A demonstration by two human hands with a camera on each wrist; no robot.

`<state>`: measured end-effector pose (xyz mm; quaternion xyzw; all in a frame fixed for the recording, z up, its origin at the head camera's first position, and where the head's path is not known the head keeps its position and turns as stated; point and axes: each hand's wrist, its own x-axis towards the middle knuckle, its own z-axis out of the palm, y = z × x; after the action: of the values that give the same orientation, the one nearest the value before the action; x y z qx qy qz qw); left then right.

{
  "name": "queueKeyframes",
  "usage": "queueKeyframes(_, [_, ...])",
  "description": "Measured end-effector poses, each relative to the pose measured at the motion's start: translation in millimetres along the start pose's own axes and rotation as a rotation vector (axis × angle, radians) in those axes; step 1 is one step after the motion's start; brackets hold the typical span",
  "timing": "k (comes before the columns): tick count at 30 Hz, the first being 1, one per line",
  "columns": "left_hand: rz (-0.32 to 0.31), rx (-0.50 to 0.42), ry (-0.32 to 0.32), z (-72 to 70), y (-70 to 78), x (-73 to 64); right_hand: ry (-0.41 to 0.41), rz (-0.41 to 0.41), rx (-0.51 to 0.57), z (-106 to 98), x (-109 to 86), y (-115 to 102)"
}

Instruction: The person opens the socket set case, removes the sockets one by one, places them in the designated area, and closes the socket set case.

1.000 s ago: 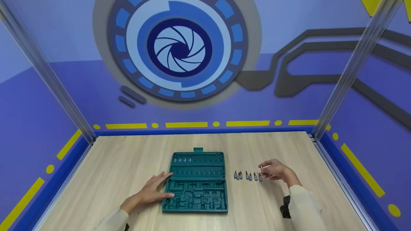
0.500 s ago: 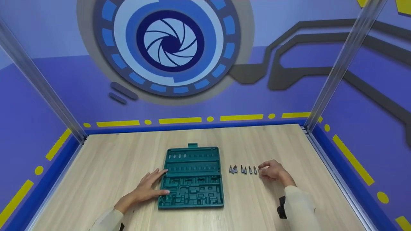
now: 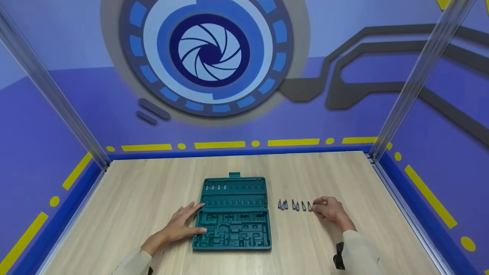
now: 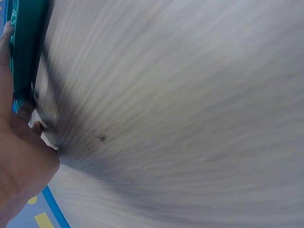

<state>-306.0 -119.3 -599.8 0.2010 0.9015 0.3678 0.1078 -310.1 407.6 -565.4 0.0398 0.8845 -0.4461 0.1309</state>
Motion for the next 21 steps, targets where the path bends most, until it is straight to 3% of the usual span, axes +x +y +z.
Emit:
queueKeyframes(9, [0.013,0.005,-0.001,2.2,1.5,2.9,0.05,0.008,-0.078,0.9,0.4,1.0])
queueKeyframes(21, [0.004,-0.005,-0.001,2.4,-3.9,0.4,0.003,-0.025,-0.053,-0.7,-0.9,-3.2])
